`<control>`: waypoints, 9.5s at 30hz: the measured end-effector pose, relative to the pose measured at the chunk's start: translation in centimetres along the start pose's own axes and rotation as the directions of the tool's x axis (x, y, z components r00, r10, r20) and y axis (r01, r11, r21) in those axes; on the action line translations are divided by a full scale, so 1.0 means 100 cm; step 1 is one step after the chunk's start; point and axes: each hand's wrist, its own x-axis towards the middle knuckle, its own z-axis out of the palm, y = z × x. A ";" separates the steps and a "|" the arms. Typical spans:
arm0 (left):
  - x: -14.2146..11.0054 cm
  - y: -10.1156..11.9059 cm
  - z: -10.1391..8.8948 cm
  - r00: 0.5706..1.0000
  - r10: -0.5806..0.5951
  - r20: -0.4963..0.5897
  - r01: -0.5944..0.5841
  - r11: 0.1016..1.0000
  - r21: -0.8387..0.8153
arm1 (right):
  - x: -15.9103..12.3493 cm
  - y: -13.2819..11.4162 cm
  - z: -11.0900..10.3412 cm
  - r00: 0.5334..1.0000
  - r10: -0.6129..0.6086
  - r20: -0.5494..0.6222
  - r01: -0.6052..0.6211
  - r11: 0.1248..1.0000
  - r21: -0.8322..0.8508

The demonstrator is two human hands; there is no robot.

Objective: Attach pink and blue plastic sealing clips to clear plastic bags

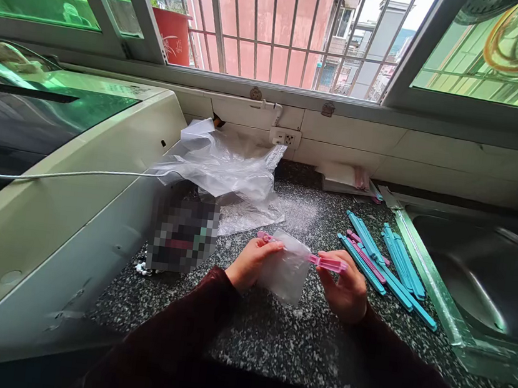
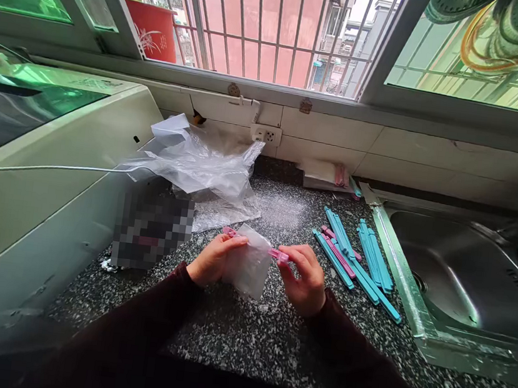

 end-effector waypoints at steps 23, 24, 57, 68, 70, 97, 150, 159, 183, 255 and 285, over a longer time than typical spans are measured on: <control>-0.003 -0.001 -0.005 0.988 0.120 0.100 -0.137 0.974 0.180 | 0.010 -0.006 -0.009 0.962 -0.252 0.107 0.269 0.942 -0.201; -0.003 -0.001 -0.004 0.986 0.130 0.107 -0.149 0.971 0.188 | 0.010 -0.006 -0.009 0.967 -0.234 0.104 0.251 0.948 -0.197; -0.008 0.004 0.003 0.875 0.364 0.320 -0.482 0.717 0.502 | 0.005 -0.014 0.003 0.814 0.551 0.184 -0.574 0.713 0.402; -0.010 0.004 0.003 0.866 0.330 0.376 -0.489 0.719 0.495 | 0.003 -0.013 0.003 0.787 0.594 0.166 -0.605 0.692 0.395; -0.011 0.004 0.003 0.877 0.318 0.361 -0.468 0.738 0.487 | 0.003 -0.013 0.003 0.780 0.606 0.154 -0.612 0.688 0.389; -0.003 0.019 0.002 0.988 0.128 -0.086 -0.146 0.954 -0.263 | 0.001 -0.012 0.001 0.782 0.594 0.188 -0.623 0.749 0.225; -0.004 0.012 -0.002 0.969 0.068 0.236 -0.179 0.855 0.487 | 0.010 -0.014 0.002 0.774 0.582 0.247 -0.620 0.777 0.111; -0.001 0.008 -0.004 0.932 -0.087 0.351 -0.147 0.794 0.589 | 0.014 -0.001 -0.008 0.763 0.634 0.129 -0.647 0.750 0.136; 0.003 0.000 -0.004 0.983 0.165 0.077 -0.178 0.958 0.223 | -0.003 -0.007 0.015 0.874 0.463 0.149 -0.472 0.881 0.026; 0.082 0.148 -0.075 0.660 0.751 0.015 0.076 -0.086 0.993 | 0.228 0.057 0.160 0.782 0.166 0.600 0.379 0.638 -0.671; -0.080 -0.028 -0.035 0.531 0.367 0.764 -0.499 -0.593 0.632 | -0.025 -0.030 -0.050 0.772 0.006 0.636 0.106 0.985 -0.139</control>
